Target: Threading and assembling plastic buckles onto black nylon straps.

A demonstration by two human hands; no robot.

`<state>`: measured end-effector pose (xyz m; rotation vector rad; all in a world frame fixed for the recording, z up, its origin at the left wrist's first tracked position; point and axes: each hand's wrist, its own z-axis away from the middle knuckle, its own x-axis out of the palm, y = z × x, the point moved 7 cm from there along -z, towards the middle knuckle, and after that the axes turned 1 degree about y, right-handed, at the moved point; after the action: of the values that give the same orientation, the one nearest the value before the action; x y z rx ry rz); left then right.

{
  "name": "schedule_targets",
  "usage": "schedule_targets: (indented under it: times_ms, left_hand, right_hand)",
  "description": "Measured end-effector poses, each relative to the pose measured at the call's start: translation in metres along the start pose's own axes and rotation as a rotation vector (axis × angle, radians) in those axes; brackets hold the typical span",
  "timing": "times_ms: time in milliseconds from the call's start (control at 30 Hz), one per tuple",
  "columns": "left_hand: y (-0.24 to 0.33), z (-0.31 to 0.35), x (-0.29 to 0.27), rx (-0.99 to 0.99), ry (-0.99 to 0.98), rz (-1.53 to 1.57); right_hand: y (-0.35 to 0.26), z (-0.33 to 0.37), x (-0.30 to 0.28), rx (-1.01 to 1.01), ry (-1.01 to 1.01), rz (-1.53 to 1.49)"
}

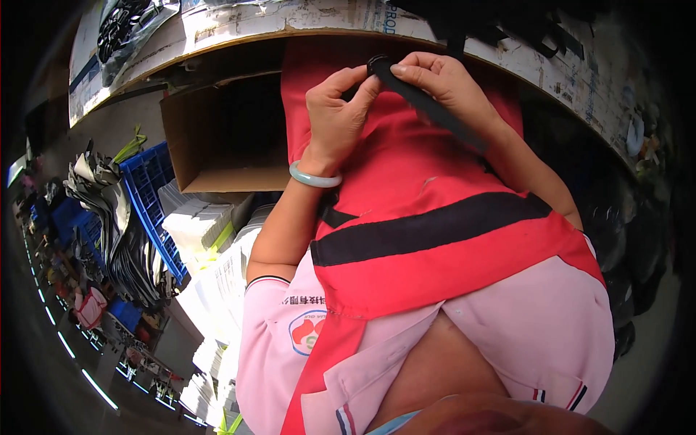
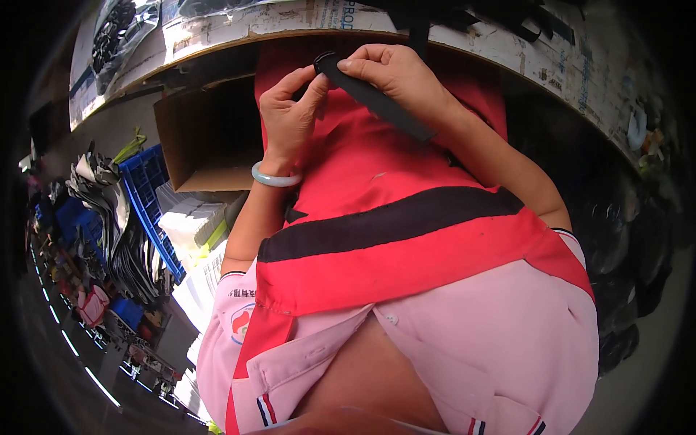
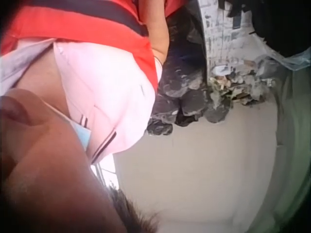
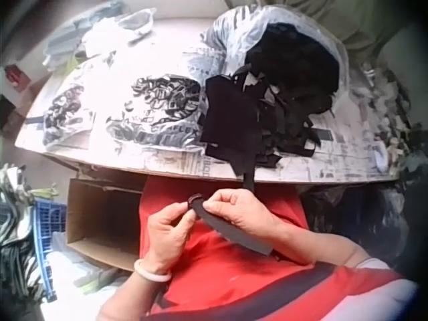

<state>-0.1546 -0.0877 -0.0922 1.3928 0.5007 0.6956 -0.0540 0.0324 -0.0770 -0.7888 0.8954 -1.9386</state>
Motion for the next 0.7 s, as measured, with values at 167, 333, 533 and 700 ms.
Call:
schedule_targets:
  times_ms: [167,333,533,700]
  left_hand:
    - [0.019,-0.001,0.001,0.319,0.015,-0.205]
    - [0.026,0.001,0.007,0.521,-0.024,-0.419]
    - [0.008,-0.001,-0.006,0.153,-0.138,0.041]
    - [-0.028,0.001,-0.001,-0.465,-0.168,0.39]
  right_hand:
    - [-0.002,-0.003,0.004,-0.059,-0.063,-0.11]
    - [0.008,-0.011,0.0,-0.145,0.007,-0.125]
    - [0.008,-0.014,0.001,-0.062,-0.073,-0.109]
    - [-0.002,-0.013,0.005,-0.495,-0.045,0.123]
